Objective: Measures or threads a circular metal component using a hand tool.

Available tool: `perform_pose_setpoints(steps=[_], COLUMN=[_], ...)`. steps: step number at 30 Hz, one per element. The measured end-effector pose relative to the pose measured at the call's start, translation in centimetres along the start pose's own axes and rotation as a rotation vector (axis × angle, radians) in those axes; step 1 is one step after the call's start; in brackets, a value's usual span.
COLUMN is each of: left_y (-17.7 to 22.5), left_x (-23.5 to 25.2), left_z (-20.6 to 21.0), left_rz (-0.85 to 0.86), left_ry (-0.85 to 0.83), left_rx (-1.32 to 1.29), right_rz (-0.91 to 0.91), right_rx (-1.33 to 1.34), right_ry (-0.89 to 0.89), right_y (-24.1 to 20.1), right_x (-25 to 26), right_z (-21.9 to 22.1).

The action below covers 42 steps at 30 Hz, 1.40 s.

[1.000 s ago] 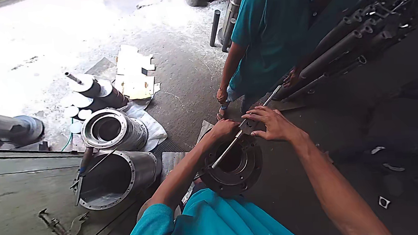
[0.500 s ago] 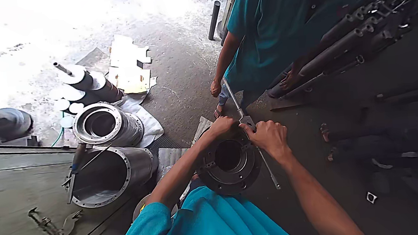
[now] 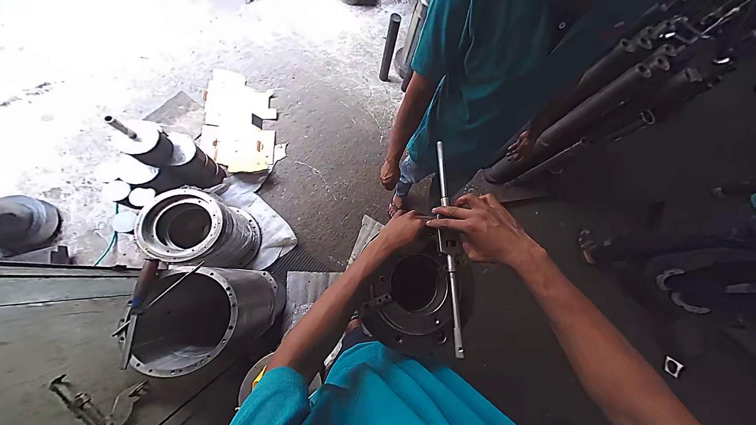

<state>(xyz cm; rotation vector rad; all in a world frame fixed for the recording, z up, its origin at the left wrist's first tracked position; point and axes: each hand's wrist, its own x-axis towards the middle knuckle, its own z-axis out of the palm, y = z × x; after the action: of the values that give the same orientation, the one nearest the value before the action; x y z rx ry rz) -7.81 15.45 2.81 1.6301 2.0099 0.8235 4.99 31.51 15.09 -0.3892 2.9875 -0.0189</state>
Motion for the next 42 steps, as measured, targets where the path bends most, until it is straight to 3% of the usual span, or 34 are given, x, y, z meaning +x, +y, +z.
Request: perform_pose_setpoints(steps=[3,6,9,11,13,15,18,22,25,31,35,37,39,42], left_y=[-0.6,-4.0,-8.1,-8.9,-9.1,-8.7,-7.6,-5.4,-3.4,-1.5,-1.4,-1.3,-1.7,-1.8], left_x=[-4.1,-11.6,-18.7,-23.2,-27.1,-30.3,-34.4,-38.1,-39.5,-41.0,-40.7,-40.6,-40.3,-39.4], left_z=[-3.0,-5.3,-4.3,-2.2,0.9,5.0,11.4,17.2,18.6,20.4,21.5,22.1,21.7,20.8], left_rz=[-0.105,-0.349,-0.651,-0.794,-0.883,-0.974,-1.108,-1.204,-1.294,-1.425,-1.443,-1.443,-1.429,-1.415], left_ry=[0.126,0.413,0.642,0.688,0.691,0.623,0.474,0.427,0.449,0.61,0.629,0.66,0.678,0.691], left_rx=[-0.072,-0.348,-0.354,-0.367,-0.371,-0.398,-0.503,-0.679,-0.754,-0.851,-0.938,-0.95,-0.931,-0.948], right_rz=[0.079,0.322,0.633,0.696,0.579,0.473,0.575,0.826,0.844,0.785,0.912,0.861,0.579,0.049], right_rx=[-0.109,-0.179,-0.128,-0.045,-0.029,0.009,-0.005,0.051,0.096,0.448,0.466,0.569,0.813,1.046], right_ry=[-0.047,-0.111,-0.244,-0.109,0.134,0.145,-0.058,-0.432,-0.644,-0.556,-0.574,-0.702,-0.735,-0.394], right_y=[-0.5,-2.4,-3.6,-2.6,-0.3,2.1,2.6,-1.2,-2.0,5.9,4.2,0.1,-4.9,-12.1], right_x=[0.9,2.0,3.7,4.0,4.1,3.1,-0.7,-1.8,-0.6,-7.5,-13.2,-13.4,-12.1,-5.4], right_z=[-1.0,-1.1,-3.0,-3.4,-2.6,-1.6,-1.0,-3.5,-4.6,-1.3,-0.3,-0.7,-0.2,1.6])
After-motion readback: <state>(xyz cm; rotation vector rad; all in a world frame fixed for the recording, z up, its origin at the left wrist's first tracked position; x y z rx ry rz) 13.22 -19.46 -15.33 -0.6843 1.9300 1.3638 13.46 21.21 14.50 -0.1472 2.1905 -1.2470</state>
